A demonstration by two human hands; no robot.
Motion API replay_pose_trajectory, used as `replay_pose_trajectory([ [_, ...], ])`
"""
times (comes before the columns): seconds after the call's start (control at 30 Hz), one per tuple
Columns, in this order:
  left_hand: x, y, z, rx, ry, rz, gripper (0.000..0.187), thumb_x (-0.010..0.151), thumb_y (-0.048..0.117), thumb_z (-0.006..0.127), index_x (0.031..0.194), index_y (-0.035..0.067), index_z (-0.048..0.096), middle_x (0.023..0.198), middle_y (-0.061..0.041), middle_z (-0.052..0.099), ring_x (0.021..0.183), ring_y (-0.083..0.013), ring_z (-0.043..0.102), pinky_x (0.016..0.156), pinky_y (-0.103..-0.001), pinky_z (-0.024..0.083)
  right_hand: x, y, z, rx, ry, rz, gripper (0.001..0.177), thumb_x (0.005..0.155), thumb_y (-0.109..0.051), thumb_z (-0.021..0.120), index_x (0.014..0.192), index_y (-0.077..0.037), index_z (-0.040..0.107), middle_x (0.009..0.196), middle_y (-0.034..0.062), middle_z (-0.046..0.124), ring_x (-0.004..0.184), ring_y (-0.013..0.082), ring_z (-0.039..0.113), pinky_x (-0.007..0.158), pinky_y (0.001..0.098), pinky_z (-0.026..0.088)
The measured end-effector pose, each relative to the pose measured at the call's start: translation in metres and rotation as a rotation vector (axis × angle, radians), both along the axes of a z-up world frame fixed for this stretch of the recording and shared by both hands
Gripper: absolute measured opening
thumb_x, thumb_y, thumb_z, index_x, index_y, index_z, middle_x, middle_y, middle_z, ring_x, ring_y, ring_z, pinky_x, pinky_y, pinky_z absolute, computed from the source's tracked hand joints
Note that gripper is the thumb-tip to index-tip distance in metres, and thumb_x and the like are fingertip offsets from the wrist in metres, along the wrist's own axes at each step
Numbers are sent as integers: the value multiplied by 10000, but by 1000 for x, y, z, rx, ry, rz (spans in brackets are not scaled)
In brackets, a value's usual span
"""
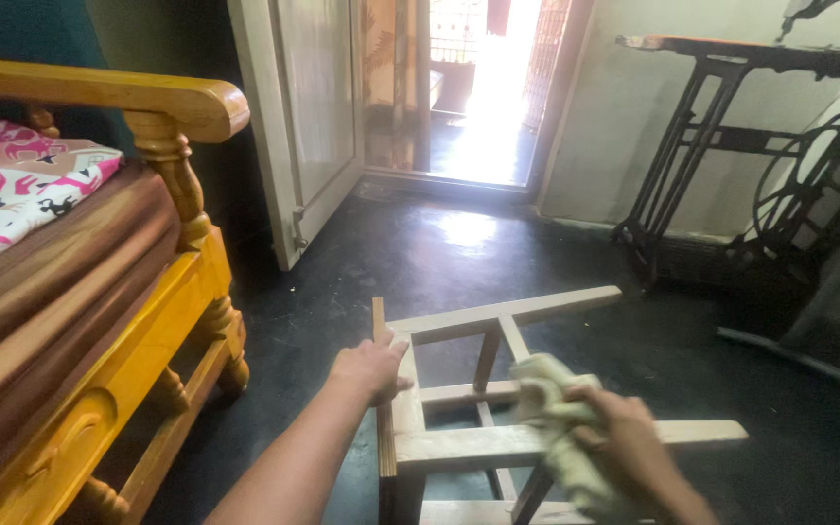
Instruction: The person cleans an overturned wooden stool by wiping down its legs and frame with a cloth by hand.
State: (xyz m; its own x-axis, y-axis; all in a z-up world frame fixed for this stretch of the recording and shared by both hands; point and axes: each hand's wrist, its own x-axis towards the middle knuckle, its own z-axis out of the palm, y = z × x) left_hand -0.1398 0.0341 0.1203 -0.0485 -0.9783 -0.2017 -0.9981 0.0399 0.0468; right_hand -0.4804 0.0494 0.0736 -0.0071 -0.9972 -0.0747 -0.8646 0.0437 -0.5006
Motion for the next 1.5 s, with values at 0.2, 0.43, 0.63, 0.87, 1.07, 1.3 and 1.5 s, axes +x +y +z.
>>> replay_pose_trajectory([
  [0.2,5,3,-14,129,-12,-32,870,865,515,728,1601,287,326,1706,13,211,1497,-246,381,1182,-435,409,-70,-23,-30,-238,-16,-278,402,919,-296,657,1319,-312,618,1037,103,762,757,271,742,671,411,637],
  [0.43,18,-4,-35,146,46,-44,882,865,567,717,1587,233,337,1725,44,150,1509,-231,363,1201,-418,382,40,1,-85,-694,66,-95,450,707,-310,769,1151,-277,703,982,43,736,890,240,686,843,423,524],
  [0.63,14,-16,-45,121,66,-29,945,824,510,785,1598,233,320,1709,10,206,1507,-222,372,1201,-397,385,133,27,-63,-524,-33,383,468,795,-317,730,1254,-271,654,1091,-1,710,1058,208,661,1011,481,421],
  [0.87,6,-24,-48,131,29,-41,1025,788,459,855,1604,200,293,1703,-14,206,1515,-227,348,1212,-377,367,99,24,-82,-879,342,594,532,839,-450,748,1338,-345,598,1366,47,547,1336,328,471,1080,658,275],
  [1.07,-1,-20,-42,147,15,-47,952,776,423,862,1561,168,388,1669,-46,313,1488,-260,409,1188,-387,409,2,3,-46,-425,310,531,717,678,-380,913,1327,-451,615,1559,-23,456,1402,277,398,1121,564,317],
  [1.3,-2,-26,-52,120,5,-73,895,799,411,878,1524,156,421,1680,-122,211,1467,-296,412,1185,-392,403,-117,-28,-22,-54,417,166,840,609,-332,995,1309,-536,579,1550,-116,425,1427,136,410,1162,408,384],
  [1.5,2,-22,-53,129,-8,-51,697,840,472,828,1377,110,570,1649,-254,227,1351,-355,547,1115,-418,476,-211,-47,-61,-87,290,-162,790,643,-145,919,1276,-528,639,1593,-87,428,1445,201,449,1186,433,438],
])
